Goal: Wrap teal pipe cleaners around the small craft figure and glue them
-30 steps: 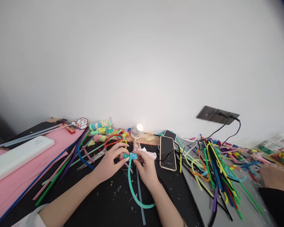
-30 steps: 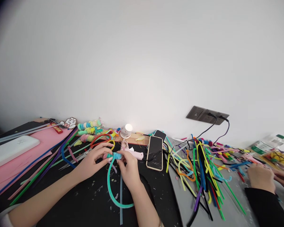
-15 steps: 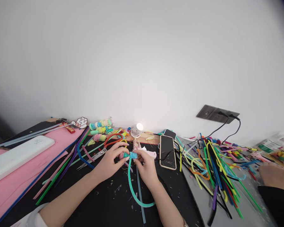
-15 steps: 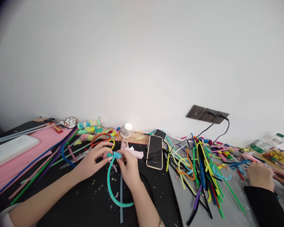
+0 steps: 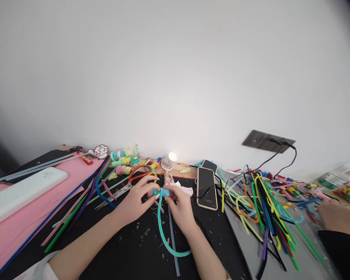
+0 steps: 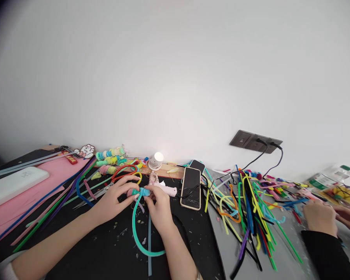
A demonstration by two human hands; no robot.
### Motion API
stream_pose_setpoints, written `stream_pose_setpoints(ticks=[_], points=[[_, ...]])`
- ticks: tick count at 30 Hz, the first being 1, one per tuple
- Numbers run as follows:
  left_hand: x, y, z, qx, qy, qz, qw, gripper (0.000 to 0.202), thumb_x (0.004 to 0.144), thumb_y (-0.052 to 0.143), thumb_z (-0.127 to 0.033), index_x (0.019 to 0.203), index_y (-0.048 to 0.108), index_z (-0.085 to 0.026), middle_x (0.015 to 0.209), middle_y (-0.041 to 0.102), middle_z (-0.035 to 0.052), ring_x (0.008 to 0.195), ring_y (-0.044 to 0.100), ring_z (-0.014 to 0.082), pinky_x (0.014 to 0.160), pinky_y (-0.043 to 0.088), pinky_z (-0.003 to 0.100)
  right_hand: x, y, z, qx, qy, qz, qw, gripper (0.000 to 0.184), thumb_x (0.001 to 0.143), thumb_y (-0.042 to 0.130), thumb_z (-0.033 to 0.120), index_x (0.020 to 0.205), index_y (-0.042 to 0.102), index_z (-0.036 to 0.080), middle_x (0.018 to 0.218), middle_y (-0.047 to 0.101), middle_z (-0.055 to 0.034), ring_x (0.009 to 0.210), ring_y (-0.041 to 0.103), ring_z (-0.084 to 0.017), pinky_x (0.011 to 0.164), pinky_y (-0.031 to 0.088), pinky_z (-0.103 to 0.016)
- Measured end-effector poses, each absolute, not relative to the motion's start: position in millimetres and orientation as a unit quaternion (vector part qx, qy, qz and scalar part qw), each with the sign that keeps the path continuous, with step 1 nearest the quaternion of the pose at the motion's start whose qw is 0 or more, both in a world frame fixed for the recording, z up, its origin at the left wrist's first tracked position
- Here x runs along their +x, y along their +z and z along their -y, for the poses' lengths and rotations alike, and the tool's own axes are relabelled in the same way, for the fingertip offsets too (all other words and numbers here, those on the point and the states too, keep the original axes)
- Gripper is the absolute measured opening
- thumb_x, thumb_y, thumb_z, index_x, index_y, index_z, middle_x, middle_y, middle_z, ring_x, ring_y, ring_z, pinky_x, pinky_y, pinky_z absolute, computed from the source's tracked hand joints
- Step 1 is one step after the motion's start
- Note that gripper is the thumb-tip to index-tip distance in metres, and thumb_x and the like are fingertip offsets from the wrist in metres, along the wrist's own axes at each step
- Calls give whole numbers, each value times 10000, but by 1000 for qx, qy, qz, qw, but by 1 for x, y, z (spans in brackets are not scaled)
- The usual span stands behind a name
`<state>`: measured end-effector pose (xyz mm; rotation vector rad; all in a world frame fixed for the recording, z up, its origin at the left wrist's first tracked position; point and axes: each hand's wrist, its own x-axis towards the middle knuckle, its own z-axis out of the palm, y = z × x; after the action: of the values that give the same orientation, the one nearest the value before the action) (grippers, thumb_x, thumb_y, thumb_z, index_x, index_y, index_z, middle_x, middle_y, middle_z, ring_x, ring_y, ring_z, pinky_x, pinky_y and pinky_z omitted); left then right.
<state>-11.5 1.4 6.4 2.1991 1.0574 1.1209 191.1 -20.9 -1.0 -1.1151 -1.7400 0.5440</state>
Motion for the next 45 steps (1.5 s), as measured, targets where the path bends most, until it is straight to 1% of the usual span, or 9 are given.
stream_pose_setpoints(ticks=[13, 21, 29, 38, 45], points=[[-10, 5, -1, 798, 405, -386, 224, 139, 942, 566, -248, 1008, 688, -263, 1361, 611, 78, 1082, 681, 260, 906, 600, 392, 190, -1, 21, -458, 229, 710, 484, 293, 835, 576, 109, 1066, 731, 199, 930, 767, -62, 736, 682, -189, 710, 572, -291], [-11, 4, 1, 803, 398, -384, 223, 151, 954, 540, -240, 1033, 668, -257, 1380, 586, 82, 1109, 674, 252, 886, 602, 372, 190, -3, 20, -457, 233, 711, 481, 287, 842, 564, 127, 1069, 728, 189, 936, 766, -72, 755, 687, -195, 718, 567, -297], [-10, 4, -1, 806, 400, -387, 205, 156, 946, 553, -250, 1035, 681, -266, 1366, 612, 77, 1075, 688, 249, 886, 606, 378, 190, -4, 20, -454, 233, 711, 484, 286, 849, 570, 129, 1076, 730, 197, 936, 769, -69, 752, 696, -192, 718, 573, -292], [-10, 3, -1, 804, 398, -384, 220, 160, 945, 552, -238, 1044, 677, -258, 1372, 598, 85, 1070, 689, 249, 874, 609, 377, 190, -3, 20, -456, 237, 708, 485, 287, 838, 572, 129, 1069, 733, 187, 936, 769, -72, 746, 691, -191, 719, 571, -295], [-11, 2, -1, 806, 406, -381, 200, 157, 945, 556, -233, 1035, 681, -259, 1353, 610, 81, 1072, 689, 244, 872, 608, 367, 190, -4, 20, -456, 236, 707, 486, 290, 837, 568, 131, 1069, 731, 189, 944, 768, -76, 758, 694, -195, 724, 571, -299]])
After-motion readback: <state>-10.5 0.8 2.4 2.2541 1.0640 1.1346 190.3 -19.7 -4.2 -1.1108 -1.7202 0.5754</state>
